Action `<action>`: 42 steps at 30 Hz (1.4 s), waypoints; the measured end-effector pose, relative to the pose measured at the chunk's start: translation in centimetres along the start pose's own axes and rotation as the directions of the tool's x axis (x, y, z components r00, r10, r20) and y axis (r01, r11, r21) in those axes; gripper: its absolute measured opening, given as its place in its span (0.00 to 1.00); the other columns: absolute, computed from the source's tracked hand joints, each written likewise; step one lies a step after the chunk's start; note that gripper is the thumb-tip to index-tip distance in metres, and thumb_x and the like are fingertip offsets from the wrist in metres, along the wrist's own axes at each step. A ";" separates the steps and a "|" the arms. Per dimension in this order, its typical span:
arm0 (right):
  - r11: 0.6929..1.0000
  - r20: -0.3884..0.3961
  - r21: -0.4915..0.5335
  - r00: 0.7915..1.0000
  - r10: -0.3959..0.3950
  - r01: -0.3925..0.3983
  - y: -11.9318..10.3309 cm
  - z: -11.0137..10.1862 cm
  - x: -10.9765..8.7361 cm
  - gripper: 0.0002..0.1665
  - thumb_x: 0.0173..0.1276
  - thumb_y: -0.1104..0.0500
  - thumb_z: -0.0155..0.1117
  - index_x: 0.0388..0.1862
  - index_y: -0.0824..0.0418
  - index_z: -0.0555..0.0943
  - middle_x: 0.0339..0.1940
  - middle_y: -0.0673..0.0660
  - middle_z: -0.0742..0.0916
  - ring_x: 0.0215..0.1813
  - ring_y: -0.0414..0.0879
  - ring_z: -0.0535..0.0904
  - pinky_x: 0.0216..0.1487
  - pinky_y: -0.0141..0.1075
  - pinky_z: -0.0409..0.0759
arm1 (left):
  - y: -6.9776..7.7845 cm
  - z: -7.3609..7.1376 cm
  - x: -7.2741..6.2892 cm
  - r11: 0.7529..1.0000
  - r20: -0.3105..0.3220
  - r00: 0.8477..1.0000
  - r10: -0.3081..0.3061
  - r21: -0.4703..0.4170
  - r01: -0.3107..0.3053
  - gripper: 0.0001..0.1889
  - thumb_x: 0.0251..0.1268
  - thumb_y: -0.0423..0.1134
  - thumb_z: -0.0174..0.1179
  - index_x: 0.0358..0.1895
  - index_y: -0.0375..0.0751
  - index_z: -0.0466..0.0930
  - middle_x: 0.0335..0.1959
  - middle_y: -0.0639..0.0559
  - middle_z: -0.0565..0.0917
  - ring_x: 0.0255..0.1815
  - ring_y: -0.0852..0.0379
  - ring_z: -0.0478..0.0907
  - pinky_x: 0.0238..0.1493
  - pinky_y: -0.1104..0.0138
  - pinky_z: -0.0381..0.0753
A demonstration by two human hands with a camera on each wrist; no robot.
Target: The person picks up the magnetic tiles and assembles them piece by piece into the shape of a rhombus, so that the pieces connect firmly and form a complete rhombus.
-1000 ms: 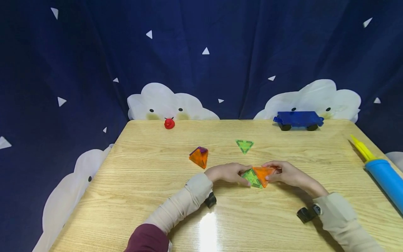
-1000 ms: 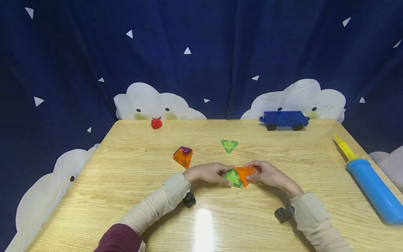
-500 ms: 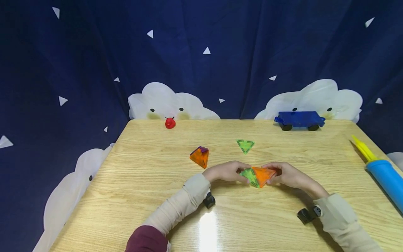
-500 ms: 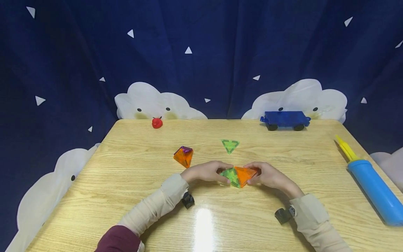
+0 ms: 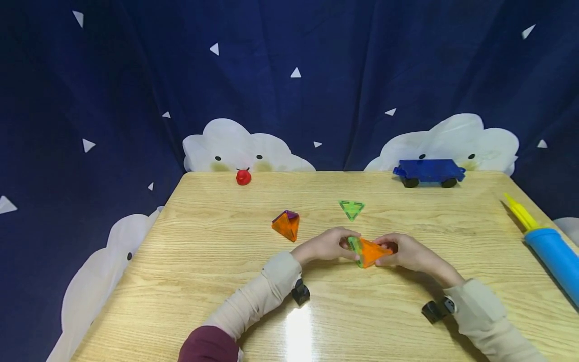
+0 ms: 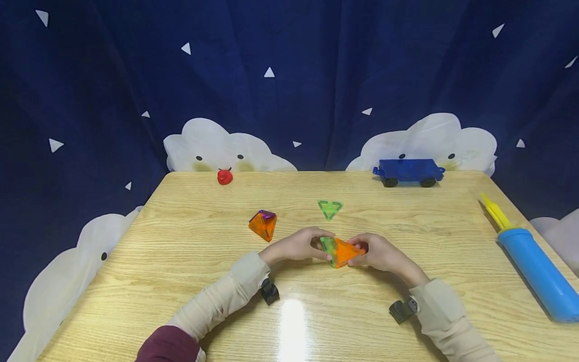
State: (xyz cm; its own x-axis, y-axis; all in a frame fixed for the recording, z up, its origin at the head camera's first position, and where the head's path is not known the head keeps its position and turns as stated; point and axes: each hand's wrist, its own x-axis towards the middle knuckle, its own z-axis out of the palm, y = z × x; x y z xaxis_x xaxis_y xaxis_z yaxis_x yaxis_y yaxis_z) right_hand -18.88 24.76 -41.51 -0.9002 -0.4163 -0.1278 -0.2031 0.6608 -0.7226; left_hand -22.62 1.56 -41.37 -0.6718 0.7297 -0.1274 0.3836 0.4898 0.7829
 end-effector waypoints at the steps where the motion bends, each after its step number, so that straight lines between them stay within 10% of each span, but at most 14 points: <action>1: 1.000 -0.003 -0.008 1.000 -0.001 0.001 0.0 0.0 0.1 0.30 0.55 0.57 0.74 0.52 0.73 0.78 0.38 0.56 0.82 0.37 0.45 0.72 0.34 0.30 0.73 | -0.1 0.0 0.0 1.000 -0.003 1.000 -0.005 -0.008 0.005 0.31 0.60 0.41 0.66 0.67 0.39 0.69 0.59 0.47 0.75 0.40 0.67 0.73 0.42 0.78 0.74; 18: 1.000 -0.009 -0.021 1.000 0.012 -0.012 -0.4 0.0 0.7 0.27 0.53 0.58 0.75 0.48 0.72 0.78 0.31 0.53 0.76 0.34 0.44 0.68 0.30 0.30 0.66 | -0.6 -0.4 -0.1 1.000 -0.017 1.000 -0.019 -0.018 0.018 0.32 0.59 0.41 0.67 0.66 0.38 0.69 0.37 0.54 0.79 0.31 0.65 0.72 0.33 0.76 0.72; 26: 1.000 -0.045 0.022 0.999 -0.011 0.012 0.2 -0.8 1.5 0.29 0.66 0.53 0.65 0.59 0.70 0.74 0.53 0.65 0.80 0.50 0.54 0.76 0.51 0.43 0.77 | -0.6 -0.3 -0.1 1.000 -0.018 1.000 -0.020 0.011 0.020 0.32 0.59 0.43 0.67 0.66 0.39 0.70 0.40 0.54 0.79 0.33 0.65 0.71 0.36 0.75 0.71; 42: 0.988 0.036 0.129 0.995 -0.091 0.086 1.3 -2.1 5.6 0.42 0.72 0.57 0.57 0.74 0.69 0.48 0.72 0.74 0.60 0.69 0.71 0.56 0.65 0.63 0.56 | -0.8 0.0 -0.3 1.000 -0.008 1.000 -0.013 0.017 0.013 0.32 0.60 0.44 0.66 0.67 0.39 0.69 0.45 0.53 0.80 0.32 0.66 0.71 0.36 0.76 0.72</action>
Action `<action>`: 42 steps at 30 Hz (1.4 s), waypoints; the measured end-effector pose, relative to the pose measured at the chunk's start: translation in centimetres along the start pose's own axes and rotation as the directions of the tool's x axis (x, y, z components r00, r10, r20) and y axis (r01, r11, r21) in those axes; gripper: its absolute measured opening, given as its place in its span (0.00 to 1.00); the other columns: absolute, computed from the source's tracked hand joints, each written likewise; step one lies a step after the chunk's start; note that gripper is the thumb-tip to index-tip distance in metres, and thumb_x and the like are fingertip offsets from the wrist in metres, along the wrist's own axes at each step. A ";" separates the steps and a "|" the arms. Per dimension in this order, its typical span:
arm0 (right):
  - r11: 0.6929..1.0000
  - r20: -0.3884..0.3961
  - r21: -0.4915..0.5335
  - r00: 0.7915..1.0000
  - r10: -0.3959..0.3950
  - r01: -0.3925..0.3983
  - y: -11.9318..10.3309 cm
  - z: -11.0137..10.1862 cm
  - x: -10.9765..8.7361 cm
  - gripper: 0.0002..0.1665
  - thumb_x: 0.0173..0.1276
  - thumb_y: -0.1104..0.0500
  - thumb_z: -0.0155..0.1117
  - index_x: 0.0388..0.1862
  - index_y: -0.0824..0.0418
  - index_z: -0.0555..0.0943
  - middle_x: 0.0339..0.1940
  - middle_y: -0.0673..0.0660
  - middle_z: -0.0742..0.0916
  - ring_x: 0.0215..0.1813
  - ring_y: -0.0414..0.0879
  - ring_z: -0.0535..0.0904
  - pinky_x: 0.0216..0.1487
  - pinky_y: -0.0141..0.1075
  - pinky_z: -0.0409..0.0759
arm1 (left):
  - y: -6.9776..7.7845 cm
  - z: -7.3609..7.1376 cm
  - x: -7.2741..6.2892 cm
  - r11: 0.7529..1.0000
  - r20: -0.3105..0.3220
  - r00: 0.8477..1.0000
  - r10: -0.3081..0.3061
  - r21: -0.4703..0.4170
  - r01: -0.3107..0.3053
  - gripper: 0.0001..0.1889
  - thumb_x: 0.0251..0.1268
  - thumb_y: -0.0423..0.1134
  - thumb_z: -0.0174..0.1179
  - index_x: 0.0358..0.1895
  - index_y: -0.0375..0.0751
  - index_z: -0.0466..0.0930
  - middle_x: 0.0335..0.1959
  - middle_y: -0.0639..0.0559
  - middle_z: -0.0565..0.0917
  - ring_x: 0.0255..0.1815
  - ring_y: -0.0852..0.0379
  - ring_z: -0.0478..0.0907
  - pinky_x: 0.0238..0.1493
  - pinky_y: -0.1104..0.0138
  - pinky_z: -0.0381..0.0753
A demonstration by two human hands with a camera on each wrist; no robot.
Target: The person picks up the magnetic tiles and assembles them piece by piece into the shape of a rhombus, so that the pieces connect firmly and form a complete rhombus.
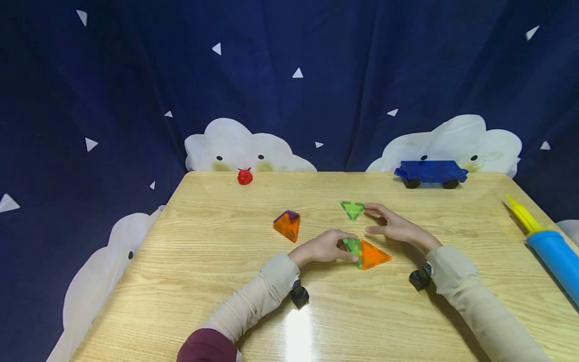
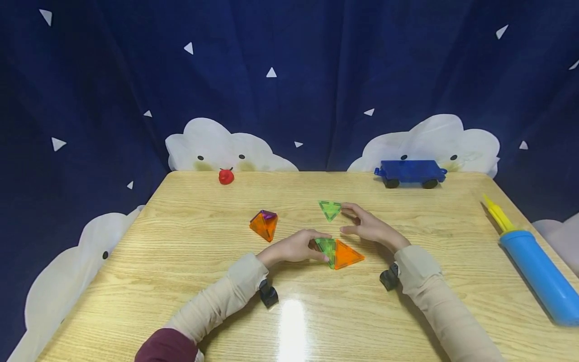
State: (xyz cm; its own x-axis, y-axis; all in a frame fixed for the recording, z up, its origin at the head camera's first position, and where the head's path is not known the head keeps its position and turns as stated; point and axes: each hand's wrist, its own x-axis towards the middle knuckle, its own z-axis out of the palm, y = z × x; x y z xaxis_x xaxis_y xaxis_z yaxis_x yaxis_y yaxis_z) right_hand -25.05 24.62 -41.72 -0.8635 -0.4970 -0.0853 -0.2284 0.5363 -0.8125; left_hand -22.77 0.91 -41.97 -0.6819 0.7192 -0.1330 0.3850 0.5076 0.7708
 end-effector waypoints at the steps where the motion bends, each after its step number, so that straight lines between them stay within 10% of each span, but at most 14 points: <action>1: 1.000 0.001 0.002 1.000 0.006 -0.006 0.0 0.0 0.2 0.42 0.72 0.56 0.57 0.75 0.68 0.47 0.72 0.74 0.59 0.69 0.71 0.55 0.65 0.63 0.56 | 0.0 0.0 0.0 1.000 0.000 1.000 0.005 0.002 -0.005 0.32 0.60 0.44 0.66 0.67 0.39 0.69 0.45 0.53 0.80 0.33 0.66 0.71 0.36 0.77 0.72; 16: 0.993 -0.002 -0.070 0.996 0.094 -0.094 -0.1 -0.2 0.6 0.41 0.72 0.49 0.56 0.73 0.69 0.54 0.72 0.72 0.60 0.70 0.71 0.56 0.66 0.62 0.57 | 0.2 0.1 -0.1 1.000 -0.002 1.000 0.015 -0.015 -0.016 0.31 0.60 0.42 0.66 0.67 0.38 0.69 0.55 0.48 0.79 0.35 0.66 0.74 0.38 0.76 0.74; 42: 0.996 -0.008 -0.050 0.997 0.076 -0.076 0.1 0.0 -4.6 0.42 0.69 0.51 0.60 0.71 0.72 0.55 0.70 0.74 0.63 0.69 0.71 0.56 0.65 0.63 0.58 | 0.1 0.1 -0.2 1.000 -0.010 1.000 -0.025 0.002 0.026 0.32 0.60 0.45 0.65 0.68 0.42 0.68 0.65 0.48 0.73 0.57 0.63 0.70 0.60 0.71 0.68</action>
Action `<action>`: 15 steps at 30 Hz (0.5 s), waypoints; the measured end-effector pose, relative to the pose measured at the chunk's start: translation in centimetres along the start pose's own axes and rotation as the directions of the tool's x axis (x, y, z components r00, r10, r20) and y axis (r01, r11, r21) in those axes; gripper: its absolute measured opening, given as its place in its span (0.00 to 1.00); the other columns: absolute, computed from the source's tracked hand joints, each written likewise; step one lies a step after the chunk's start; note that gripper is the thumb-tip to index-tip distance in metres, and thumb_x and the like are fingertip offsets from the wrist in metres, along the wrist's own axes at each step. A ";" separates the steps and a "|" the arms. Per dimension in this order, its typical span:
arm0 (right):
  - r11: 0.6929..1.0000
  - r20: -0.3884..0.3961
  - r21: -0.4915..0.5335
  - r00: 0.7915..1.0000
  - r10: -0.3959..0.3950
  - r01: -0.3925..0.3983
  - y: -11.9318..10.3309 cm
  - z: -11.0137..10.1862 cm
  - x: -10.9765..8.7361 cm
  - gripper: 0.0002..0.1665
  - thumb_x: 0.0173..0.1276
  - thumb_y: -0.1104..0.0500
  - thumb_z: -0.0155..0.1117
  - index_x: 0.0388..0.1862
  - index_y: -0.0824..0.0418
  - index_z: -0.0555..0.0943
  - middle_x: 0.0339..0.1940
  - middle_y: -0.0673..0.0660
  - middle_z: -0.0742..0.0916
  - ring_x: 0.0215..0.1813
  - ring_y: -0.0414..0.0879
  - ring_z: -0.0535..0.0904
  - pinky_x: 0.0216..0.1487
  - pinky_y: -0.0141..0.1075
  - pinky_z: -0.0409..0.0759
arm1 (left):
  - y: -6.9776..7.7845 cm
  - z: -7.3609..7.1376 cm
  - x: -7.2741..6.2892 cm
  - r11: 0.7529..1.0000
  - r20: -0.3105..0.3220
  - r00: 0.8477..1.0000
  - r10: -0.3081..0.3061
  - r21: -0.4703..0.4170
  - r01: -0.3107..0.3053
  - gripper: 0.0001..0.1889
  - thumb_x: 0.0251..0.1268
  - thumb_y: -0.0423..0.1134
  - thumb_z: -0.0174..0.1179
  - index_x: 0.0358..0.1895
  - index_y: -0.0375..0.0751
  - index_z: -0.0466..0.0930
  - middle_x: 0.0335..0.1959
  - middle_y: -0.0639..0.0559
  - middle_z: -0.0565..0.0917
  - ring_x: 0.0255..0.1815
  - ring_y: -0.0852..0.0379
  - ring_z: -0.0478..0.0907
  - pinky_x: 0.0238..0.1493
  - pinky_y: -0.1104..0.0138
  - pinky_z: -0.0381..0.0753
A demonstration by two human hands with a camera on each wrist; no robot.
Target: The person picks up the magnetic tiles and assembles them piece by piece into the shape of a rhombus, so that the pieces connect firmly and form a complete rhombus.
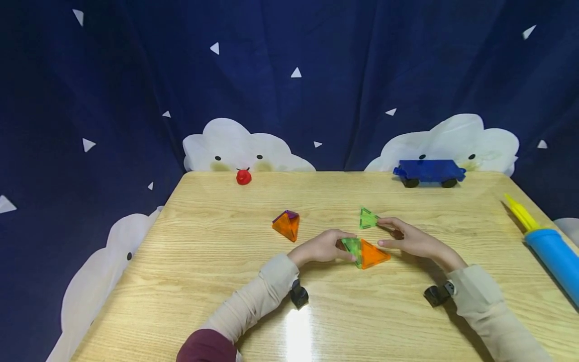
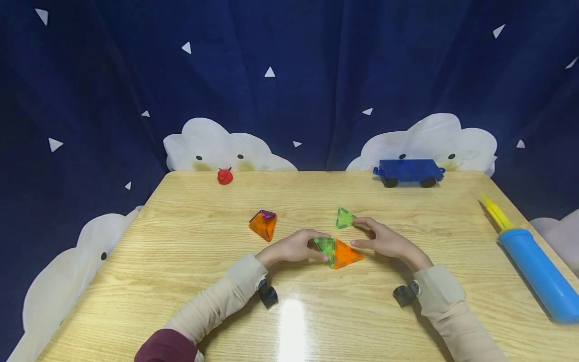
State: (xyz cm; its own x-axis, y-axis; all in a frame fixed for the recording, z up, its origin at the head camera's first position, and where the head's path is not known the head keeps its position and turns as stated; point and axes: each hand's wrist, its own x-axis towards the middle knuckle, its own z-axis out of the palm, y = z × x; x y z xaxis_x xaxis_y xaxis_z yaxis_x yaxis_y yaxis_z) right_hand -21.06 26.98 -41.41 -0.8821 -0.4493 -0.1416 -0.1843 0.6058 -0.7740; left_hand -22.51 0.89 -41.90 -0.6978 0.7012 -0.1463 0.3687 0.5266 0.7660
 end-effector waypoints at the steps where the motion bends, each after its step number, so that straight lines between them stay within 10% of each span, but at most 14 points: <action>1: 1.000 -0.002 0.001 1.000 -0.005 0.005 0.1 0.0 -0.2 0.42 0.69 0.51 0.60 0.71 0.72 0.55 0.70 0.74 0.63 0.69 0.71 0.56 0.65 0.63 0.58 | 0.0 0.0 0.0 1.000 0.000 1.000 -0.002 0.001 0.002 0.32 0.61 0.45 0.65 0.68 0.42 0.68 0.65 0.48 0.72 0.58 0.63 0.70 0.61 0.71 0.68; 15: 0.995 -0.071 -0.025 0.993 -0.094 0.092 0.4 -0.1 -0.9 0.44 0.66 0.57 0.64 0.73 0.70 0.53 0.67 0.74 0.67 0.58 0.64 0.70 0.56 0.48 0.74 | -0.1 0.0 -0.1 1.000 0.001 1.000 -0.006 -0.014 0.006 0.32 0.60 0.45 0.66 0.68 0.44 0.68 0.66 0.49 0.72 0.48 0.66 0.72 0.53 0.74 0.71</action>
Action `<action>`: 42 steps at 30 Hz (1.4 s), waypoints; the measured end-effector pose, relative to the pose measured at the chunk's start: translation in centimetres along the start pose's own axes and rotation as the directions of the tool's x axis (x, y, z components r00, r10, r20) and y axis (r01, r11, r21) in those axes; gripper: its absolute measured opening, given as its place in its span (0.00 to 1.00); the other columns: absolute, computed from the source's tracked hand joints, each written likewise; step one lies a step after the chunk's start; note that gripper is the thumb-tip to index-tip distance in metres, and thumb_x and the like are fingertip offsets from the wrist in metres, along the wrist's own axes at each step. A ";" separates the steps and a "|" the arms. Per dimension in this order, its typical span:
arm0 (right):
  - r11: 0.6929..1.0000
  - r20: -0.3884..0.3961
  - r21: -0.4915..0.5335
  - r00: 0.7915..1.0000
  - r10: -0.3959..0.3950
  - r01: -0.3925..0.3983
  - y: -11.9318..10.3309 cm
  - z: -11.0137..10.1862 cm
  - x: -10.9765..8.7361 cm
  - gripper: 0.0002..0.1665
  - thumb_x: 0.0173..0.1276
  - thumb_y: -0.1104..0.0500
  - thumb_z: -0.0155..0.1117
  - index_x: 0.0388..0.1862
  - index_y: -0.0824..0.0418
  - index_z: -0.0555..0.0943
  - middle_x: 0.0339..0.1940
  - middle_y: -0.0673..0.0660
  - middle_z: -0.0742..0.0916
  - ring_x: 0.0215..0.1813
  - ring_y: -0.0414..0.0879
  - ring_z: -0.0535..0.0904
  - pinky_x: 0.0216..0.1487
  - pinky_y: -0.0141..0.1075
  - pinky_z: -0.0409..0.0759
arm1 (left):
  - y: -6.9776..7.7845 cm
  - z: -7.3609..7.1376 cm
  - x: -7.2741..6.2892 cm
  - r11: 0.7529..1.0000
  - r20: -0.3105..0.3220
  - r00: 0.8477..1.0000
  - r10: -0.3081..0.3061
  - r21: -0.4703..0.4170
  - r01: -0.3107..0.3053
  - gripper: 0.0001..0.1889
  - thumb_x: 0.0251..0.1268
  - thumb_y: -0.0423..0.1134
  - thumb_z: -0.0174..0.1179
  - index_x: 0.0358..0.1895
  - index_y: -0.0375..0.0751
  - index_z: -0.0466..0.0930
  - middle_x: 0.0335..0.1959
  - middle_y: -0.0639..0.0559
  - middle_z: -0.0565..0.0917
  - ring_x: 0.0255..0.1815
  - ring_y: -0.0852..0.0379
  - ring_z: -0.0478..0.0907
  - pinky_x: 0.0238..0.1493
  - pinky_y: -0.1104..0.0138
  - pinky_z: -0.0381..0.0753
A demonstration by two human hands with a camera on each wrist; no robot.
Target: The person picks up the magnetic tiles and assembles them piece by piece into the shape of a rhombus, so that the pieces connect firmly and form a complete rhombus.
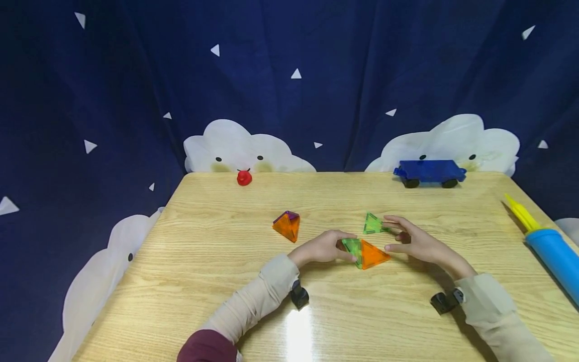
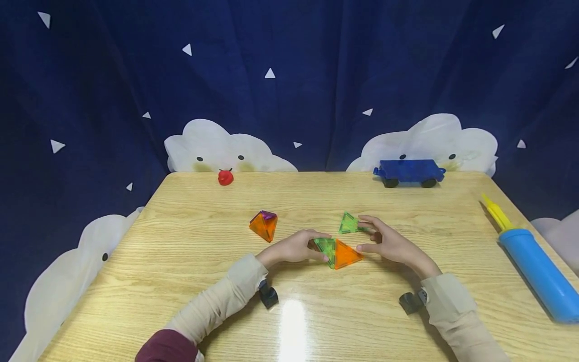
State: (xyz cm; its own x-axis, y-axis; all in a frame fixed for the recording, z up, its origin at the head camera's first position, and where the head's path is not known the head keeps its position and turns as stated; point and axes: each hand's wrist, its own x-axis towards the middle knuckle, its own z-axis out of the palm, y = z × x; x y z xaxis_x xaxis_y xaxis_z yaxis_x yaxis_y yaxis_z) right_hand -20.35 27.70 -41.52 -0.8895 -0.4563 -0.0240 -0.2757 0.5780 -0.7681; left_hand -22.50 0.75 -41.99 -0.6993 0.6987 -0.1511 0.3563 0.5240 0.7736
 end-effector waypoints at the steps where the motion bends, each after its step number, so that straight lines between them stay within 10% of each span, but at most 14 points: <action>1: 1.000 -0.015 -0.011 1.000 -0.008 0.008 0.1 -0.1 0.3 0.45 0.66 0.57 0.65 0.73 0.70 0.53 0.67 0.74 0.68 0.55 0.61 0.72 0.53 0.44 0.75 | 0.0 0.0 0.0 1.000 -0.001 1.000 -0.001 -0.005 0.001 0.32 0.60 0.45 0.66 0.68 0.44 0.68 0.65 0.49 0.72 0.46 0.66 0.73 0.51 0.75 0.71; 19: 0.999 0.039 -0.001 0.999 0.038 -0.038 0.8 -0.7 6.0 0.39 0.66 0.59 0.64 0.70 0.71 0.60 0.68 0.74 0.66 0.68 0.69 0.61 0.62 0.60 0.66 | -0.1 0.0 0.1 1.000 0.010 1.000 0.007 -0.009 -0.007 0.32 0.61 0.45 0.65 0.68 0.42 0.68 0.65 0.48 0.72 0.46 0.66 0.70 0.50 0.75 0.71; 42: 0.998 -0.007 -0.028 0.998 0.058 -0.058 1.0 -0.3 5.1 0.43 0.60 0.61 0.69 0.70 0.67 0.60 0.65 0.73 0.64 0.67 0.71 0.57 0.63 0.65 0.59 | -0.1 -0.1 0.0 0.998 0.006 1.000 -0.005 -0.056 0.006 0.32 0.60 0.42 0.66 0.67 0.41 0.69 0.59 0.48 0.76 0.38 0.66 0.75 0.42 0.75 0.74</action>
State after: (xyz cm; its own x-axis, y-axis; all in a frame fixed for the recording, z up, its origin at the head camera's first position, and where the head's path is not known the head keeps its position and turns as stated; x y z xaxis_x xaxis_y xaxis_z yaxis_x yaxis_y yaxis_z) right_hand -25.30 26.21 -42.22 -0.9064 -0.4176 -0.0640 -0.2339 0.6221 -0.7472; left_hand -22.58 0.70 -42.00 -0.6977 0.6986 -0.1586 0.3174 0.5000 0.8058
